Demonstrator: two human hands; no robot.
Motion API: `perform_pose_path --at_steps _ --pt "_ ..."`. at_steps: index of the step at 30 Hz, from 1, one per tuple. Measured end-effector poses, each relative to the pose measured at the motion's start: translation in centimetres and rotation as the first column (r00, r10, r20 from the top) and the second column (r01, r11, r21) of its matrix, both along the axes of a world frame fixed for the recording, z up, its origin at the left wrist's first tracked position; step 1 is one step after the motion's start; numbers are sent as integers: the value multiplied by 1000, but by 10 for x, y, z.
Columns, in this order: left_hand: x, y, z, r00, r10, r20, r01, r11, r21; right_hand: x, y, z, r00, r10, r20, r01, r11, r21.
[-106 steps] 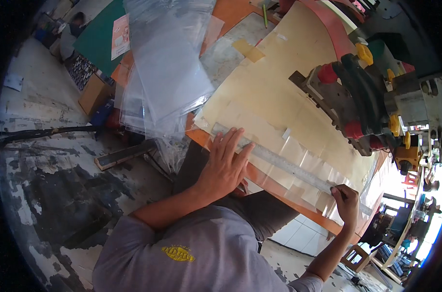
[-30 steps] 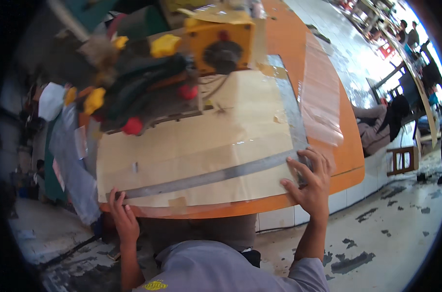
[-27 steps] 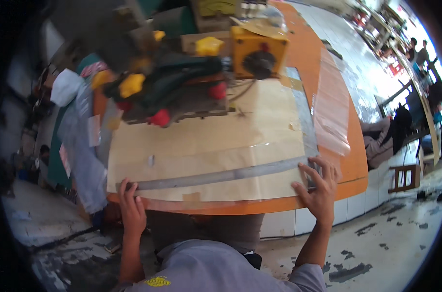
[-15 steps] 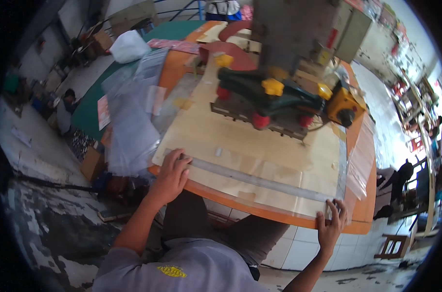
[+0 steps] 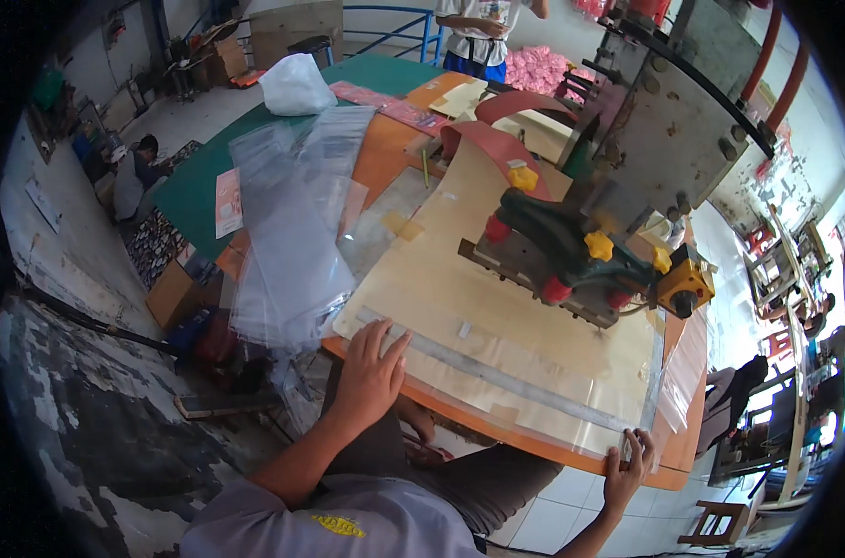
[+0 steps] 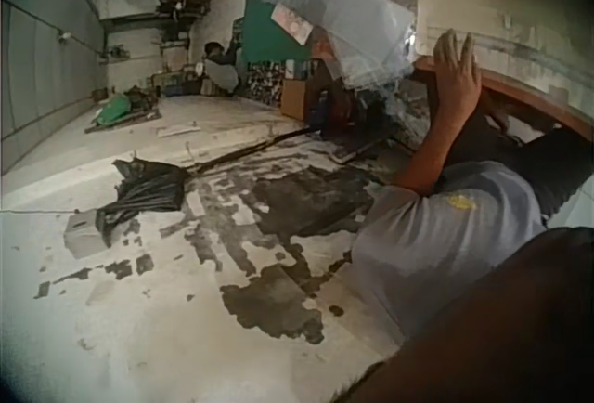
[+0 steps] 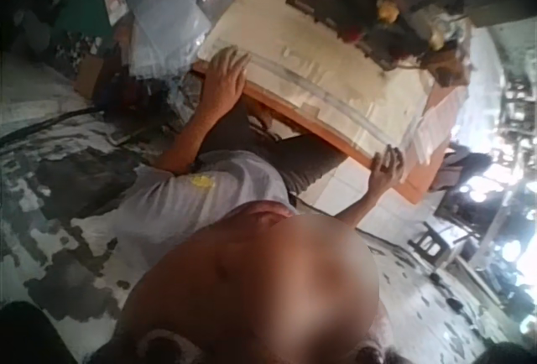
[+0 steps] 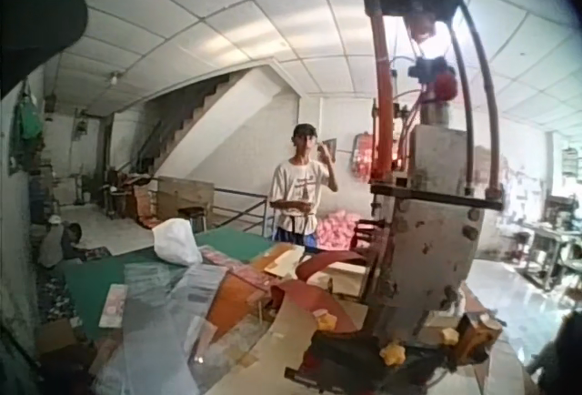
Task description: The person places plastic bags onto a machine, aligns them using a ruler, and activates a heat sealing arm by hand.
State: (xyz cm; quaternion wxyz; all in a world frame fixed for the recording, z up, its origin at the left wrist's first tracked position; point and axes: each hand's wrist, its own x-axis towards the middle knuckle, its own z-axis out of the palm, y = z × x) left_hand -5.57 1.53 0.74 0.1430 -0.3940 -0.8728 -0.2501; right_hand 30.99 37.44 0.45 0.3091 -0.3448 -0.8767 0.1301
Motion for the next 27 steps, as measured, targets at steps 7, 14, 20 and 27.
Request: perform_pose_path --at_steps 7,14,20,27 --pt "3 3 -4 999 40 37 -41 999 25 3 3 -4 1000 4 -10 -4 999 -40" --pt "9 0 -6 994 65 89 -64 998 -23 5 1 -6 1000 18 23 -16 998 -55" --pt "13 4 -5 985 98 141 -94 995 -37 4 4 -6 997 41 60 -43 999 27" --pt "8 4 -8 988 102 118 -99 995 -31 0 6 -12 998 12 66 -6 995 -98"
